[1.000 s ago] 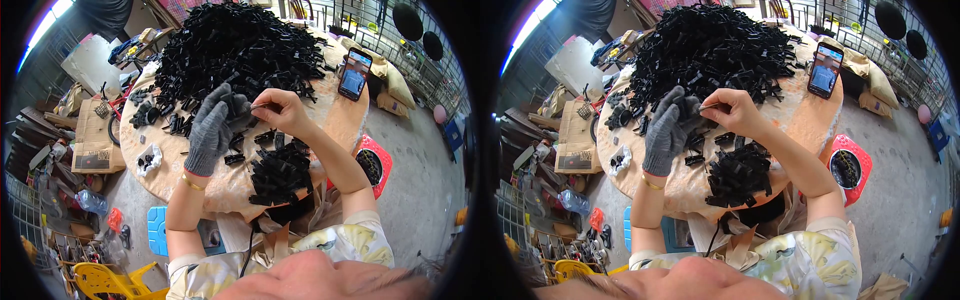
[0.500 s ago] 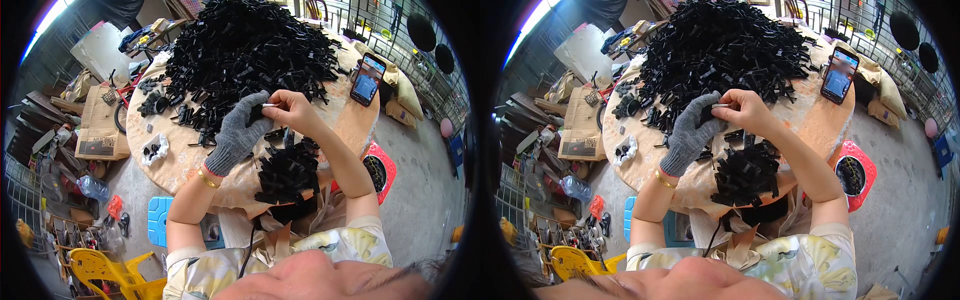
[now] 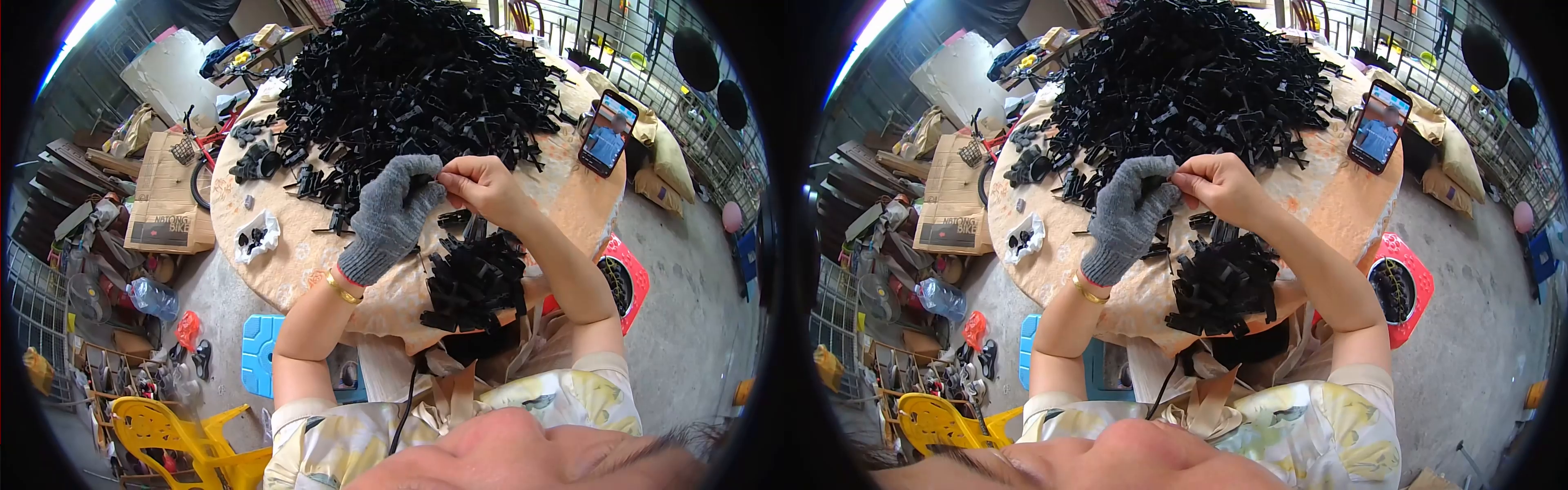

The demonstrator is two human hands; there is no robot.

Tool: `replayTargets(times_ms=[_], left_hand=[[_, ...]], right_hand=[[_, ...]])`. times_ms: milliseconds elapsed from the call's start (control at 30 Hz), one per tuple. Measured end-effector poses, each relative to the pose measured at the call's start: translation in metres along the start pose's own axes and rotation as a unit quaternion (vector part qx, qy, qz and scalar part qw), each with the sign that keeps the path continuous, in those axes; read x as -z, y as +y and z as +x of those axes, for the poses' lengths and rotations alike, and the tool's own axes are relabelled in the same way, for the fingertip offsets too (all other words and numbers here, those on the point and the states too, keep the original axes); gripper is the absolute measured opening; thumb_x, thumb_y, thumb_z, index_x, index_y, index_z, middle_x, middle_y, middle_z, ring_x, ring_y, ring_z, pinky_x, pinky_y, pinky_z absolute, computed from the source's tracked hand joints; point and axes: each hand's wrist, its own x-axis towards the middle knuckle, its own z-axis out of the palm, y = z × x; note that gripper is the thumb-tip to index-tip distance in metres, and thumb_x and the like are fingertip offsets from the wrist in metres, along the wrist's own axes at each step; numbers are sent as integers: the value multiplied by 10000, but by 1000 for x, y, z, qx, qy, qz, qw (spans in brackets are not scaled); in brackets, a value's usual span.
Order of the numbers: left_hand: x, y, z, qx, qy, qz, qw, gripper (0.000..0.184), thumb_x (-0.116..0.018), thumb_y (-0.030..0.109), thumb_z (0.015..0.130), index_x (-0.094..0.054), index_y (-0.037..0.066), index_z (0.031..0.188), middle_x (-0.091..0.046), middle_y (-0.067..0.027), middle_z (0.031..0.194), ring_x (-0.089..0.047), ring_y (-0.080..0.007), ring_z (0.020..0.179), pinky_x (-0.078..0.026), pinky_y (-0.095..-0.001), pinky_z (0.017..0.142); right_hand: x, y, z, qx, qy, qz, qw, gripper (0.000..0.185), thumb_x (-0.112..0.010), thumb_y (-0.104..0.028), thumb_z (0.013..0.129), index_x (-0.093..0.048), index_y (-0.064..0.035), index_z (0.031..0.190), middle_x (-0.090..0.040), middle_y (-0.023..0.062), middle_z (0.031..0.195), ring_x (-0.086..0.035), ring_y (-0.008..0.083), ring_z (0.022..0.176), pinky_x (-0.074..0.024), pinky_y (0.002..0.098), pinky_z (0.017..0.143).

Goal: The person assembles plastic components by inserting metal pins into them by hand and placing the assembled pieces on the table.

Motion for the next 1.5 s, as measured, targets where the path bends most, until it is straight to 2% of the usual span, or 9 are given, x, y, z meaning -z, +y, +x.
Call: replayTargets(times_ms=[267,400,500,667,800,1133,1200,1367,1500], left_hand=[[-4,10,2,-114,27,136,984,309,-678,40,747,-553,42,1030,-615,-40,869,-606,-115,743,-501,-249,651],[2,22,-3,37,-169,-108,979,680,-685,2,737,-342,76,1319,-540,-46,1053,-540,-94,866,-476,-231,755],[5,27,-3,95,-143,-122,977,563,-694,54,744,-436,69,1244,-541,-14,989,-532,-90,829,-473,-229,728],[43,18,-12,47,-291,292,910,319,-735,145,682,-575,64,945,-544,-52,903,-555,-178,785,-484,-293,686],[31,11,-37,-17,-222,462,858,232,-677,116,695,-589,68,904,-547,-104,874,-557,-282,776,-470,-343,686],[27,-4,-4,-18,-149,200,968,56,-588,19,779,-580,16,834,-551,-64,782,-546,-150,681,-463,-265,629],[35,-16,8,119,-151,149,970,82,-551,66,850,-575,24,916,-573,1,786,-497,-42,665,-441,-196,599],[24,-14,28,235,-68,-23,969,120,-535,75,861,-578,33,965,-586,10,825,-524,-52,697,-451,-181,617],[21,-22,29,78,66,-42,994,173,-572,42,834,-569,45,1006,-588,-3,921,-543,-66,790,-473,-198,655]], right_hand=[[13,1,2,38,-27,-5,999,129,-564,-100,842,-635,2,806,-552,-12,610,-493,37,556,-393,173,513],[40,19,16,70,25,35,997,165,-553,-139,804,-647,-14,752,-526,-21,565,-451,31,511,-345,174,475],[42,37,23,125,74,-22,989,162,-556,-126,805,-644,-3,745,-533,-15,562,-442,29,504,-341,180,459],[28,26,14,137,35,-196,970,112,-613,-98,774,-637,11,775,-565,16,585,-447,21,521,-356,193,462],[20,24,10,192,-34,-182,964,89,-661,-71,742,-639,3,786,-578,0,610,-465,24,535,-366,180,476],[19,16,5,165,-108,-88,976,182,-674,-59,739,-645,7,906,-613,12,712,-537,36,636,-431,166,567],[21,12,3,158,-110,-54,980,207,-675,-62,742,-640,2,935,-573,-16,672,-490,28,601,-401,170,540],[16,25,7,202,-60,-183,960,224,-667,-27,734,-632,-6,954,-613,38,704,-538,55,634,-437,193,570],[24,34,18,215,77,-185,956,153,-675,-43,745,-644,7,887,-632,45,715,-556,60,631,-456,196,581]])
